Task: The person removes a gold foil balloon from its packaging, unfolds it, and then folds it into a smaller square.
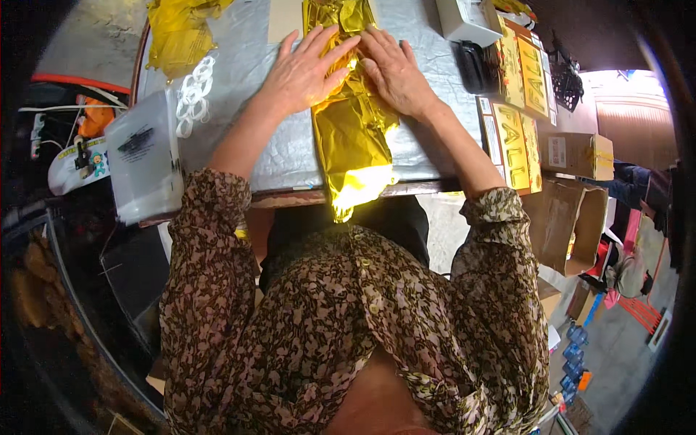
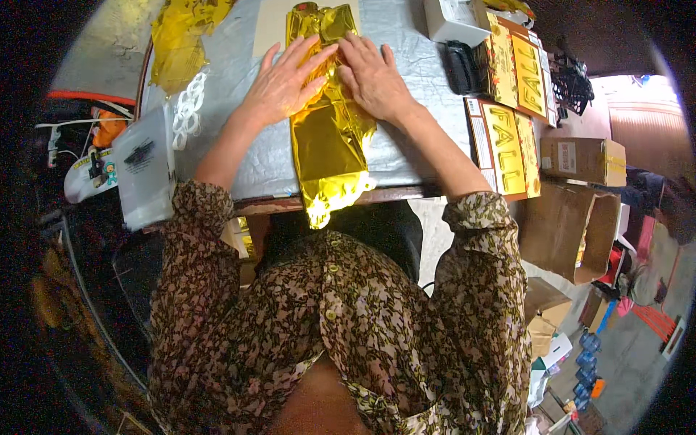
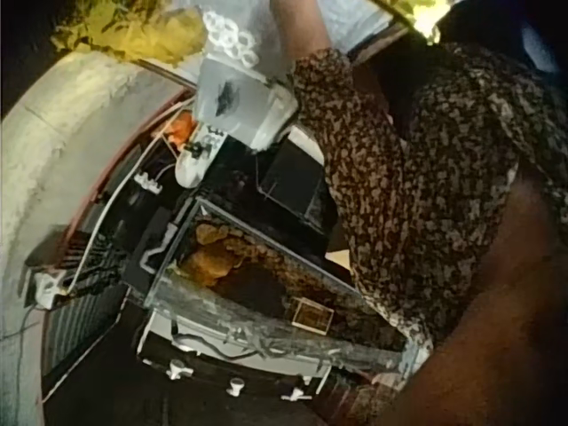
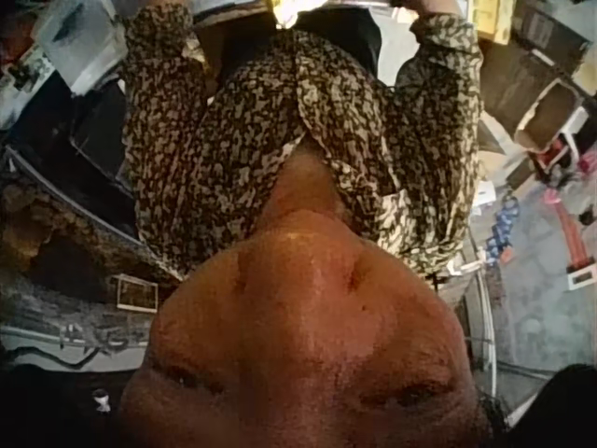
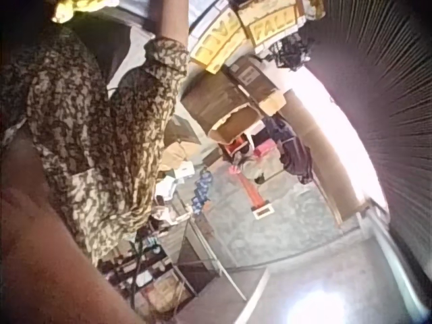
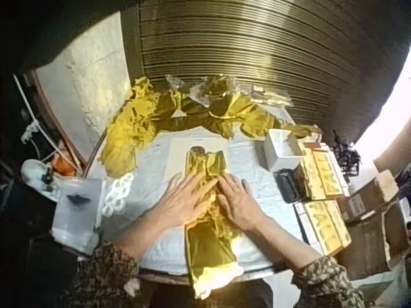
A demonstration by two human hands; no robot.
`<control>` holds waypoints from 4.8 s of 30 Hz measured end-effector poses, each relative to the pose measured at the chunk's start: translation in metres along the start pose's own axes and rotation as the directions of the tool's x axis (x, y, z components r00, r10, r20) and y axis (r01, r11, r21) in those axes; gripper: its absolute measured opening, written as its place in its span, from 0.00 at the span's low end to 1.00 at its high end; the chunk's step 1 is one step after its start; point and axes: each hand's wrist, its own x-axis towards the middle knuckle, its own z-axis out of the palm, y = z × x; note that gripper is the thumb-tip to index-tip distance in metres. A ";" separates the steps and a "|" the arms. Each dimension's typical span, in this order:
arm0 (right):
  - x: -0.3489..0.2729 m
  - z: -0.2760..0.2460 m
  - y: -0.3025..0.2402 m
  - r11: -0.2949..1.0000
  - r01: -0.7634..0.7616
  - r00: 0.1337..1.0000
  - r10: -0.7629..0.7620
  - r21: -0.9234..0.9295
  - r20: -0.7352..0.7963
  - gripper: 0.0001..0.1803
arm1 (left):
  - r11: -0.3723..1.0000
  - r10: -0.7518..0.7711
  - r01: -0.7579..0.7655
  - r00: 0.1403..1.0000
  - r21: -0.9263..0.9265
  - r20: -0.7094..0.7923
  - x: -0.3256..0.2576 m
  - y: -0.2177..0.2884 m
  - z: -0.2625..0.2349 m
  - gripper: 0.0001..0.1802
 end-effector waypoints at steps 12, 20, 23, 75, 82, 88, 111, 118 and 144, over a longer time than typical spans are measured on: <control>-0.061 -0.049 -0.031 0.957 0.173 0.982 -0.187 0.234 0.039 0.27 | 1.000 -0.005 0.007 0.998 -0.027 0.056 -0.004 -0.006 0.007 0.31; -0.068 -0.038 -0.031 0.981 0.180 0.982 -0.183 0.072 0.039 0.22 | 0.955 0.166 -0.186 0.981 -0.230 -0.103 -0.016 -0.005 -0.038 0.22; -0.066 -0.036 -0.032 0.978 0.192 0.980 -0.195 0.077 0.027 0.22 | 0.855 0.402 -0.390 0.915 -0.341 -0.039 -0.050 -0.002 -0.055 0.18; -0.077 -0.047 -0.017 0.943 0.224 0.975 -0.215 0.248 -0.060 0.09 | 0.826 0.026 -0.031 1.000 -0.563 -0.016 -0.086 0.040 -0.047 0.12; -0.077 -0.044 -0.019 0.945 0.118 0.993 -0.110 0.306 -0.044 0.07 | 0.797 0.006 -0.031 0.999 -0.604 -0.043 -0.084 0.035 -0.045 0.12; -0.080 -0.035 -0.023 0.912 0.006 0.997 0.027 0.411 -0.075 0.06 | 0.728 -0.179 0.247 0.969 -0.640 0.170 -0.083 0.042 -0.056 0.19; -0.074 -0.034 -0.026 0.906 -0.091 0.994 0.106 0.414 -0.011 0.06 | 0.624 -0.489 0.527 0.839 -0.576 0.239 -0.067 0.055 -0.056 0.16; -0.073 -0.035 -0.027 0.904 -0.109 0.993 0.117 0.414 0.007 0.06 | 0.680 -0.565 0.536 0.818 -0.500 0.108 -0.062 0.060 -0.050 0.21; -0.068 -0.033 -0.029 0.918 -0.188 0.980 0.199 0.350 0.005 0.10 | 0.804 -0.497 0.450 0.867 -0.388 -0.023 -0.064 0.060 -0.045 0.35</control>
